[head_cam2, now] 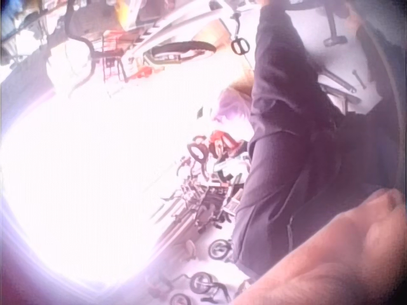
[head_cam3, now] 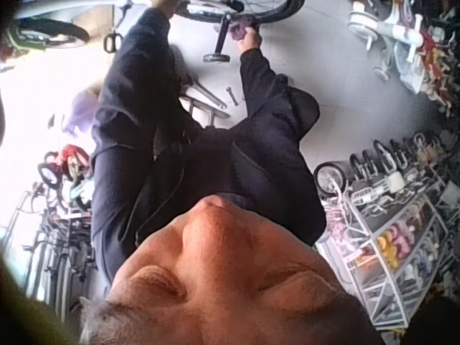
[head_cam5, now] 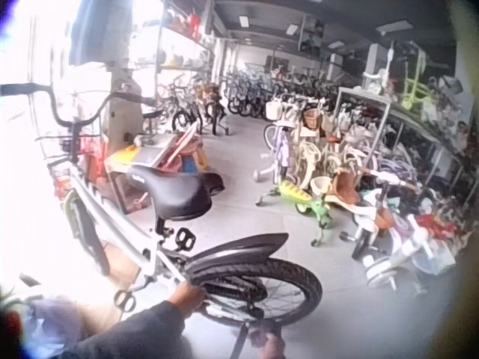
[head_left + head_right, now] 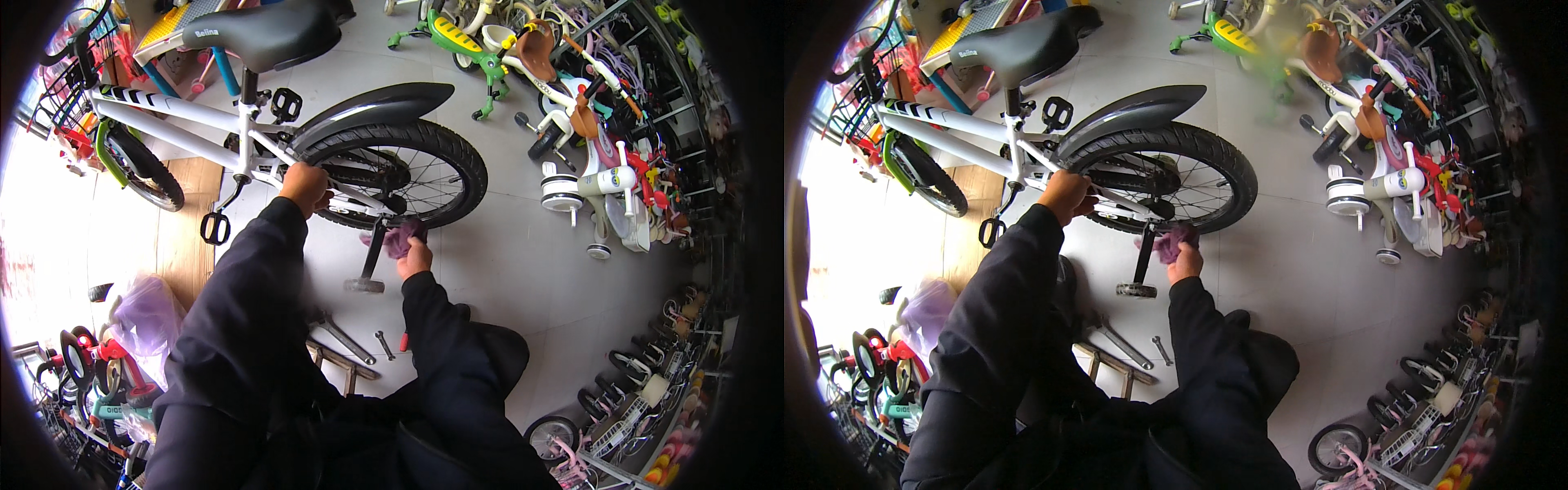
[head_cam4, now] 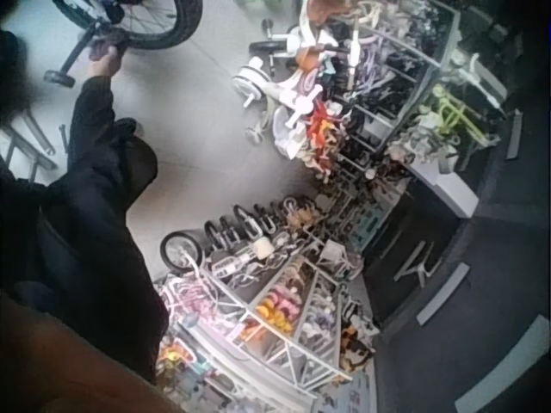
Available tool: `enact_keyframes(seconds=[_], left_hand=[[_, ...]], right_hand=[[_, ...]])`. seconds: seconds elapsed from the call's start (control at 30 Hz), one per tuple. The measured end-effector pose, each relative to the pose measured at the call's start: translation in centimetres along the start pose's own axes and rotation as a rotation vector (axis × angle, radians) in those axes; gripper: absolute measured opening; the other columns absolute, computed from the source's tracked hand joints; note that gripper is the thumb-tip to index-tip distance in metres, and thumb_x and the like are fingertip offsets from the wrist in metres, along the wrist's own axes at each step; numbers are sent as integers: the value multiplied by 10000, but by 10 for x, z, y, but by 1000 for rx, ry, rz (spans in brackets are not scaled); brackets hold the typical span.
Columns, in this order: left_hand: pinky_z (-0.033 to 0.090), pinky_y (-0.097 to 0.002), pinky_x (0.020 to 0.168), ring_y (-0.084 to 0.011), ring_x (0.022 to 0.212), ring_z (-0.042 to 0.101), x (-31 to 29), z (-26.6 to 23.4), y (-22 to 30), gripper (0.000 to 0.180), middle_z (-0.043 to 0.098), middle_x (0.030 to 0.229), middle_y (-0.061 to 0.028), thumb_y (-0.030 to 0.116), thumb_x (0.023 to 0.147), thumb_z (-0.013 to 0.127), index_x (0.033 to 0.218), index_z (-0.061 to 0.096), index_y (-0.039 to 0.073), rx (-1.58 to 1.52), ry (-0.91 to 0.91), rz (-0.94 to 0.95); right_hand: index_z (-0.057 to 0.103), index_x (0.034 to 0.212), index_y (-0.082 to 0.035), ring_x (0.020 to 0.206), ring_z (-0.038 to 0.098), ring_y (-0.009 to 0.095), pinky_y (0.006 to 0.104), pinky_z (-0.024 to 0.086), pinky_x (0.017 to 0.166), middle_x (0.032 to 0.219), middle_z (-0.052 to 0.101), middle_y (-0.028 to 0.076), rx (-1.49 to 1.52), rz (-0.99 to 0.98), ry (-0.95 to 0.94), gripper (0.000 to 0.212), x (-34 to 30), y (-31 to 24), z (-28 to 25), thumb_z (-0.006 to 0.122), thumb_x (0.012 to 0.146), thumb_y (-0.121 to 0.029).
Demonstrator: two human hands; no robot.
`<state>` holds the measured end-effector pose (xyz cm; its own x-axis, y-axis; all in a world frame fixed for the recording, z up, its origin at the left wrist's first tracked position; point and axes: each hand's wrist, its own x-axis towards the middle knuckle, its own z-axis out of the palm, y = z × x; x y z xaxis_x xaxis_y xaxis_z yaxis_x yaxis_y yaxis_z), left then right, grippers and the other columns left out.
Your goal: The person wipes the bicycle seat, frame, rear wheel, and front wheel with a purple cloth. They rotate the wheels while wiping and move around the bike to reach different parts.
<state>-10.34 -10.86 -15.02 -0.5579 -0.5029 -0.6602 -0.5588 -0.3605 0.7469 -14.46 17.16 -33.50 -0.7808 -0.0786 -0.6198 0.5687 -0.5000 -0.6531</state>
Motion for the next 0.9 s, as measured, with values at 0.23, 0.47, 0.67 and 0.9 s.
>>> enact_keyframes(seconds=[0.23, 0.47, 0.67, 0.9], left_hand=[[633, -394, 616, -261, 735, 754, 2, -1, -1, 199, 723, 898, -145, 126, 1018, 528, 1022, 663, -19, 42, -2, -16], [599, -412, 544, -298, 724, 742, 4, 3, -2, 171, 680, 903, -189, 42, 974, 473, 978, 627, -32, -9, 34, -16], [616, -418, 582, -284, 712, 737, 3, 2, -1, 184, 675, 895, -167, 61, 981, 469, 984, 626, -35, 5, 15, -6], [620, -425, 568, -289, 720, 751, 9, 2, -3, 213, 695, 870, -175, 51, 997, 472, 962, 655, -53, 16, 13, -23]], right_hand=[[617, 1212, 53, 957, 707, 362, 530, 600, 823, 1133, 689, 199, 32, 79, 68, 265, 45, -56, 8, 542, 981, -53], [618, 1113, 20, 809, 728, 265, 415, 648, 656, 1003, 704, 138, -113, -475, 319, 207, 11, -108, 64, 655, 912, -15], [634, 1072, 27, 888, 719, 274, 374, 607, 758, 1048, 703, 160, -490, -756, 308, 290, 21, -99, 50, 762, 882, -151], [680, 1114, 54, 956, 743, 329, 467, 669, 807, 1144, 708, 177, 24, -250, 331, 259, 39, -88, 20, 666, 860, 8]])
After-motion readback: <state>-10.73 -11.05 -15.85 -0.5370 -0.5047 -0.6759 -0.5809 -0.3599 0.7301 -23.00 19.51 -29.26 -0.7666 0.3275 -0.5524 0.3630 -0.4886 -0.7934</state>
